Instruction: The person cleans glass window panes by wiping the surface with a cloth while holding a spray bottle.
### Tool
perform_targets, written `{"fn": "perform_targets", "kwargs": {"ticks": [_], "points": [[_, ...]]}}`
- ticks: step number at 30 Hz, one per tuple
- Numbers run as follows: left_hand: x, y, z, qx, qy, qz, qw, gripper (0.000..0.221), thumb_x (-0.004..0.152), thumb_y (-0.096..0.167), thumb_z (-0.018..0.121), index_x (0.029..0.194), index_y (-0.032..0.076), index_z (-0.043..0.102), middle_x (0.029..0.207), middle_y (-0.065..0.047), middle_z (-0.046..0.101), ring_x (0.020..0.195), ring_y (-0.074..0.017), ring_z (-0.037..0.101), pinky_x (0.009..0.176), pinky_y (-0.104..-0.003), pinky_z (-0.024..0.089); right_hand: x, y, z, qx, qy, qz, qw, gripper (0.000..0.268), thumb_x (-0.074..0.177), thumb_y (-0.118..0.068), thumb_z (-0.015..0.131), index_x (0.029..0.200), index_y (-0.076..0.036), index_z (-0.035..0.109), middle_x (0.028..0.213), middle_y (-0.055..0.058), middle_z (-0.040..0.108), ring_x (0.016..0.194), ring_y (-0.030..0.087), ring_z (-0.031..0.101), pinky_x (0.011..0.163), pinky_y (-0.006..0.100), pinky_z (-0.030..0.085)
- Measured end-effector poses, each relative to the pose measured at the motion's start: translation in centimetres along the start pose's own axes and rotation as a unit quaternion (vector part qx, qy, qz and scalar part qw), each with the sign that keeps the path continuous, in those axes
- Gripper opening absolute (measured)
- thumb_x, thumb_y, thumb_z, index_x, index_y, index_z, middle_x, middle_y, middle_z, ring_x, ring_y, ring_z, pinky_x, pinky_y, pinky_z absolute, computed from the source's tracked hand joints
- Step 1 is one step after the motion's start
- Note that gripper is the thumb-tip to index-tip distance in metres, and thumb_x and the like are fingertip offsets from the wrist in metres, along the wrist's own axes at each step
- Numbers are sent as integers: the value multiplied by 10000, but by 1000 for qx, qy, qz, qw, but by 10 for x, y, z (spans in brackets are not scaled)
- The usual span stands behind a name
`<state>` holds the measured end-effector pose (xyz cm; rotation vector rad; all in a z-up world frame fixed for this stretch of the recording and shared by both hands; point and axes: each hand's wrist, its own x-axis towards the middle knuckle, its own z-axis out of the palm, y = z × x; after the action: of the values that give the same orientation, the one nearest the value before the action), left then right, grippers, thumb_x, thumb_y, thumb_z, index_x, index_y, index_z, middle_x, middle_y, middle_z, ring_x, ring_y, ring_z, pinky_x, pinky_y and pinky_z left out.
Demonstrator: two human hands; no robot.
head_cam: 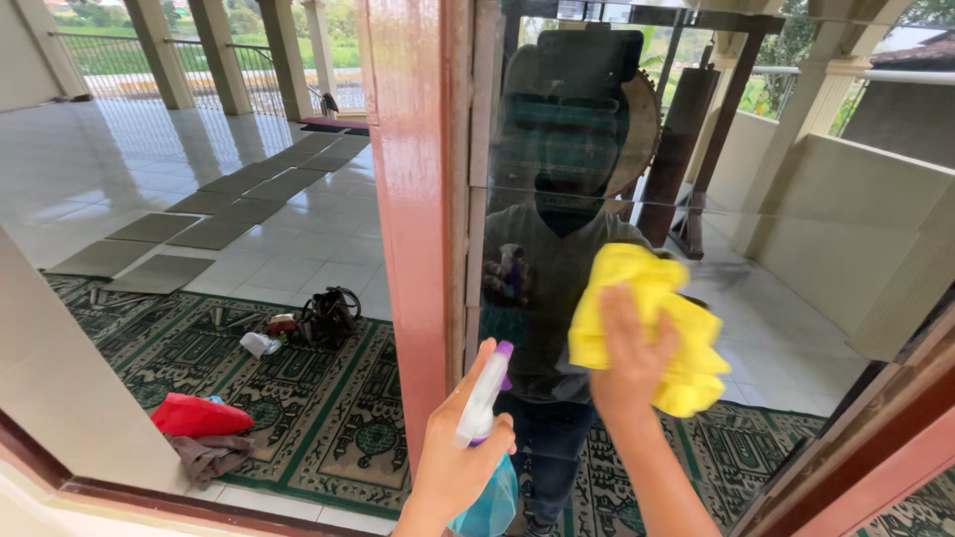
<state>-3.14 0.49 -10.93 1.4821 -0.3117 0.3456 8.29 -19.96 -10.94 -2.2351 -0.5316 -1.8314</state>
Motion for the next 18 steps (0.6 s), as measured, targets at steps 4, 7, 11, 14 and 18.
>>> {"fn": "perform_targets", "kwargs": {"ticks": [4,7,11,14,18], "points": [[8,13,-5,41,12,32,999,810,787,-36,617,1551,134,408,1368,-87,686,639,-78,665,619,-256,583,56,-35,12,48,1,-92,995,636,774,62,665,1385,-117,654,1470,37,600,1192,432,544,1036,488,430],[16,16,-5,36,21,40,998,804,790,-40,614,1554,120,422,1333,-105,713,630,-86,657,611,-259,577,96,-46,23,45,22,-112,992,596,839,55,645,1411,-113,656,1501,20,591,1198,411,546,1016,475,445],[22,18,-10,37,21,56,998,789,810,-35,628,1556,108,414,1334,-111,703,658,-78,659,629,-250,580,84,-61,31,3,-10,-165,986,594,828,-9,643,1406,-136,679,1503,-23,605,1140,357,574,934,420,486],[21,14,-10,41,25,70,996,774,781,-63,615,1524,88,463,1443,-102,634,693,-74,679,628,-254,594,43,-49,24,21,-36,-276,960,480,832,-97,652,1310,-129,686,1480,-17,608,1144,360,609,907,398,505],[22,6,-10,46,18,81,995,764,814,-54,630,1545,90,459,1402,-119,637,669,-73,659,633,-247,583,30,9,5,-8,-32,-194,980,532,826,-38,691,1343,-151,738,1438,-22,641,1150,349,596,974,429,486]]}}
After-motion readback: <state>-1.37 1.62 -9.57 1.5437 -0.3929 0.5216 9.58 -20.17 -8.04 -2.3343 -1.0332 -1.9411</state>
